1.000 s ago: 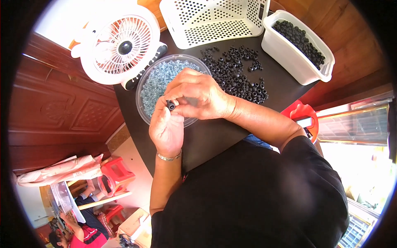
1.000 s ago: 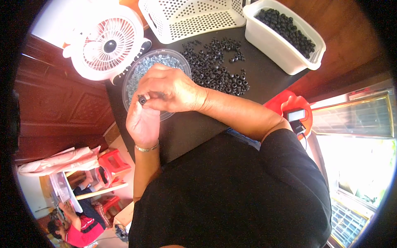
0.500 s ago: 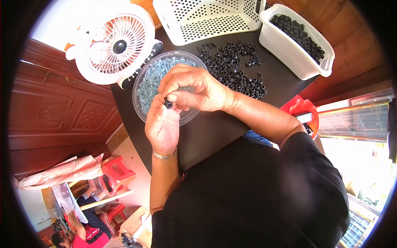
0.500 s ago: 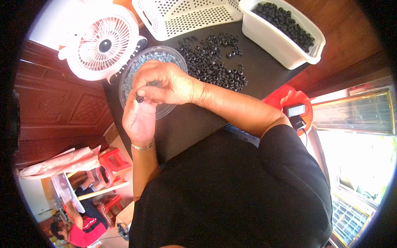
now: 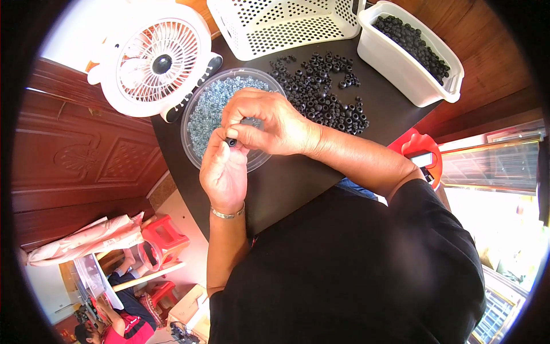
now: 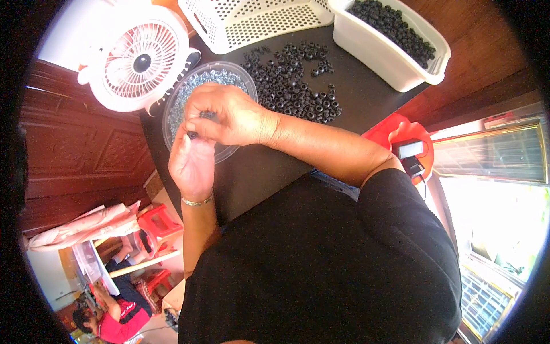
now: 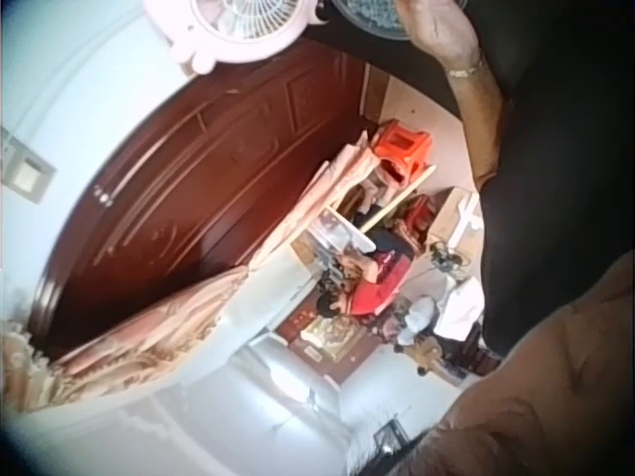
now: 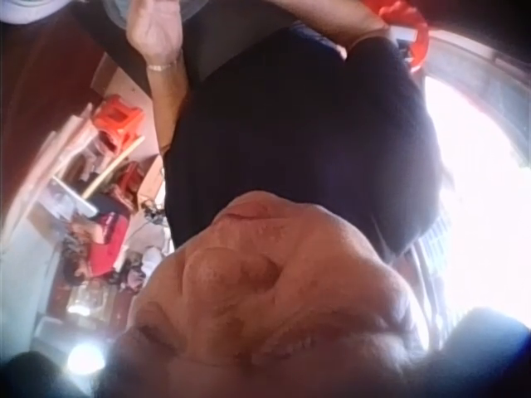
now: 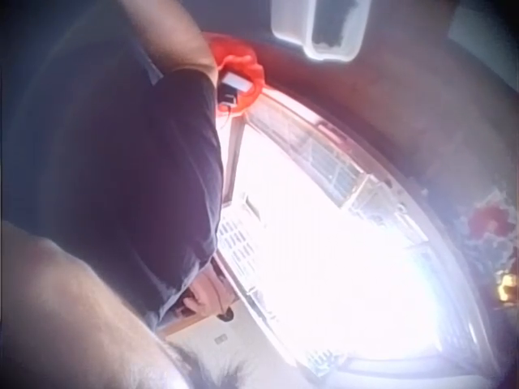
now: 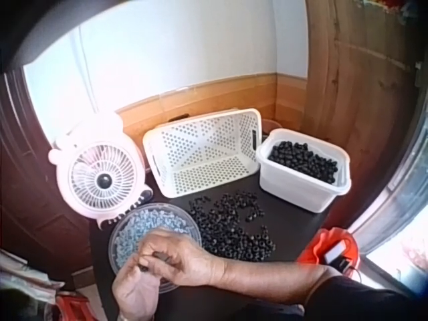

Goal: The person assembles small blue plastic inserts into black plastic ring components by hand at a workstation.

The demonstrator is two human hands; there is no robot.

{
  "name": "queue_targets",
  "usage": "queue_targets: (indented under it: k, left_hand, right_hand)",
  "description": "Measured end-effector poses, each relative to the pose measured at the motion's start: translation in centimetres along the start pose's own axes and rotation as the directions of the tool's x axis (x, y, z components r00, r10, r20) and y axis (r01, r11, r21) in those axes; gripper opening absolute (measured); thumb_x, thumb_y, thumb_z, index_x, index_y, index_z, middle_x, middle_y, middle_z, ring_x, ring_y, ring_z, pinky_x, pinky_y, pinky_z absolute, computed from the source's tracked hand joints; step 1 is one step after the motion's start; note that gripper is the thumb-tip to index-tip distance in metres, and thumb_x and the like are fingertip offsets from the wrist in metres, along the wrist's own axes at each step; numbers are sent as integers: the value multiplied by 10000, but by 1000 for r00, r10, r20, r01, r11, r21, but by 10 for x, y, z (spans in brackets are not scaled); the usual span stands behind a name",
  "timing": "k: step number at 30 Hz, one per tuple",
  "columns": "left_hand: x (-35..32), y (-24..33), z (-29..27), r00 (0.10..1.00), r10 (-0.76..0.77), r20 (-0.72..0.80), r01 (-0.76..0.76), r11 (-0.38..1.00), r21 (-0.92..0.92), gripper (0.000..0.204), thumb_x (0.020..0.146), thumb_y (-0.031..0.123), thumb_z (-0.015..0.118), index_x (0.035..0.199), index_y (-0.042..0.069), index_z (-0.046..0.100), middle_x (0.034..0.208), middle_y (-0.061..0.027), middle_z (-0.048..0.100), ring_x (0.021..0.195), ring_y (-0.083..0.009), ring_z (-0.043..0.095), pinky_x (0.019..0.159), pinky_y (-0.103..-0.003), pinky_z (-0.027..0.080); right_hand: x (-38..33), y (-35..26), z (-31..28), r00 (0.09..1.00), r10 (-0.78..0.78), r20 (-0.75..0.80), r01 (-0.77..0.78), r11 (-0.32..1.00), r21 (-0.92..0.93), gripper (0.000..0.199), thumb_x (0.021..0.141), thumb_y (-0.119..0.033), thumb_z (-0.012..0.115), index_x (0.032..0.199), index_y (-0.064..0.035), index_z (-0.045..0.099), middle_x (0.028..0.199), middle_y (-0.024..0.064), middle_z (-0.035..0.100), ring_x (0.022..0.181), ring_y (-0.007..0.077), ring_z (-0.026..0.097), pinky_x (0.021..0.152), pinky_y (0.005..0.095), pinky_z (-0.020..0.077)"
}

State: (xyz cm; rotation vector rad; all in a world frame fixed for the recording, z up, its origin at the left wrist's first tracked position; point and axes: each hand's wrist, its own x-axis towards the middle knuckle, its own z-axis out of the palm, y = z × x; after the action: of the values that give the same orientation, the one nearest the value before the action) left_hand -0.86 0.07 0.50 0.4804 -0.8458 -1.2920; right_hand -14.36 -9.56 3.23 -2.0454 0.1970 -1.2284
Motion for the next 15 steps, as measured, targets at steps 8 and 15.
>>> queue_targets:
  k: [8, 15]
  left_hand:
    - [3, 7, 9, 1000, 3, -13, -3, 1000, 1, 282, 931, 217, 468, 1083, -19, 499, 1023, -94, 526, 1009, -204, 500, 920, -371, 376]
    - [-2, -1, -1, 996, -55, -65, 48, 994, -102, 335, 949, 200, 434, 1179, -41, 468, 1129, -106, 524, 1076, -201, 498, 968, -360, 367]
  right_hand:
    - [-1, -5, 1, 997, -71, 37, 78, 972, -220, 344, 637, -106, 787, 929, -84, 608, 948, 54, 637, 861, 263, 612, 761, 369, 507]
    - [1, -9, -2, 974, -223, 47, 226, 918, -325, 316, 615, -70, 755, 895, -66, 609, 893, 60, 624, 809, 250, 602, 680, 339, 519]
